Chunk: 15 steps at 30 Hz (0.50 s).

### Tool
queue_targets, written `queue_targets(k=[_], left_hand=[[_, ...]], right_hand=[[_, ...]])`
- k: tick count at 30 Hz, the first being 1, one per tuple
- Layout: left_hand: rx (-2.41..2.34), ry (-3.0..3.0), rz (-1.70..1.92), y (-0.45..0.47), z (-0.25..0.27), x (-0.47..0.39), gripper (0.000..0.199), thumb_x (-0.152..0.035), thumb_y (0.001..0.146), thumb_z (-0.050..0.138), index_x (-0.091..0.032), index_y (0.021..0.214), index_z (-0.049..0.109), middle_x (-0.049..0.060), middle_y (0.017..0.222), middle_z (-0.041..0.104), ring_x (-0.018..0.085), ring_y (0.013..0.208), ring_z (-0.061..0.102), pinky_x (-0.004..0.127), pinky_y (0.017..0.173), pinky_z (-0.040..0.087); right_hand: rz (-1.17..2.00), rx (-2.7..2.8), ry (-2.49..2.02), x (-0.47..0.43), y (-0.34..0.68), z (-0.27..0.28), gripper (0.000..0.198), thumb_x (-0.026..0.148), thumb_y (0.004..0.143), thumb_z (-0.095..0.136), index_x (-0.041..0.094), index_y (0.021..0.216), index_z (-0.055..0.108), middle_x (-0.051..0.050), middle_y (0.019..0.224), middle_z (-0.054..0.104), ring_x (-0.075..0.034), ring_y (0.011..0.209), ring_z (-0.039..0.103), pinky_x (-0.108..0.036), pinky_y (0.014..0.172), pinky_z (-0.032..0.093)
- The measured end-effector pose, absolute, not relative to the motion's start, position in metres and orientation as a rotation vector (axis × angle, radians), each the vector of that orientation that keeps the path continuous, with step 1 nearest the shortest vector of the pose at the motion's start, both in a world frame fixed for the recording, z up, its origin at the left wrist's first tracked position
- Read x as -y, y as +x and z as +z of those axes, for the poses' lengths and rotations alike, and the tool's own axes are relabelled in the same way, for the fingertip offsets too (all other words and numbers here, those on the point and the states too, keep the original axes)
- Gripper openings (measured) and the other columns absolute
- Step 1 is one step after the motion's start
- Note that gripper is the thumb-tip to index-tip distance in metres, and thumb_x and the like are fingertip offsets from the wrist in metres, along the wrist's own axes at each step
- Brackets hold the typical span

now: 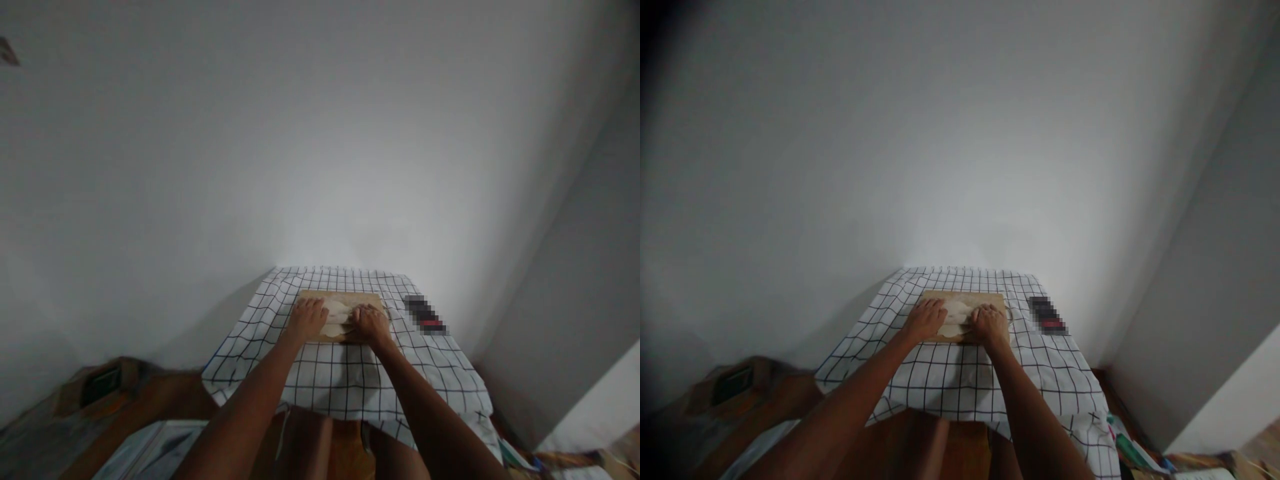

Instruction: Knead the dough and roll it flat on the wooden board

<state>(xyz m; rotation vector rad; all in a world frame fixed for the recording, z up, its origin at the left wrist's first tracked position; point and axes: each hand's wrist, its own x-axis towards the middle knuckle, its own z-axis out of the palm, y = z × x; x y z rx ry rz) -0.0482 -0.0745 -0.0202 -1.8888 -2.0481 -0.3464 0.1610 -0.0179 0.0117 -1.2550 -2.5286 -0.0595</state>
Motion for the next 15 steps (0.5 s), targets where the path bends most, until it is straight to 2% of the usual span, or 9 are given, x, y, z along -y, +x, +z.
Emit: queue_targets(k=[4, 8, 11, 15], left_hand=[[2.033, -1.782, -0.435, -0.045, -0.026, 0.081, 0.041, -0.028, 0.097, 0.04, -0.022, 0.13, 0.063, 0.014, 0.131, 0.065, 0.029, 0.122, 0.058, 0.049, 0.101, 0.046], [1.917, -1.791, -0.493, -0.049, -0.032, 0.074, 0.039, -0.025, 0.095, 0.042, -0.018, 0.125, 0.066, 0.016, 0.122, 0.069, 0.029, 0.115, 0.063, 0.049, 0.098, 0.049], [1.904, -1.814, -0.505, -0.055, -0.033, 0.064, 0.037, -0.025, 0.095, 0.043, -0.017, 0.121, 0.068, 0.015, 0.119, 0.071, 0.028, 0.113, 0.064, 0.048, 0.101, 0.047], [2.023, -1.821, -0.448, -0.061, -0.024, 0.049, 0.042, -0.031, 0.097, 0.038, -0.017, 0.127, 0.065, 0.012, 0.125, 0.07, 0.026, 0.118, 0.06, 0.045, 0.106, 0.042]], right_hand=[[-0.066, 2.504, -1.253, 0.024, 0.162, 0.009, 0.021, 0.027, 0.096, 0.052, 0.02, 0.101, 0.07, -0.012, 0.117, 0.072, -0.025, 0.116, 0.063, -0.035, 0.1, 0.044], [-0.06, 2.538, -1.226, 0.019, 0.162, 0.004, 0.024, 0.024, 0.098, 0.047, 0.018, 0.103, 0.07, -0.013, 0.116, 0.072, -0.024, 0.116, 0.062, -0.034, 0.099, 0.044], [-0.069, 2.54, -1.223, 0.01, 0.159, -0.002, 0.027, 0.024, 0.1, 0.043, 0.019, 0.105, 0.069, -0.013, 0.12, 0.07, -0.024, 0.119, 0.06, -0.034, 0.1, 0.043], [-0.069, 2.526, -1.218, -0.006, 0.152, -0.009, 0.035, 0.025, 0.103, 0.035, 0.018, 0.108, 0.069, -0.012, 0.125, 0.068, -0.024, 0.122, 0.057, -0.036, 0.106, 0.039]])
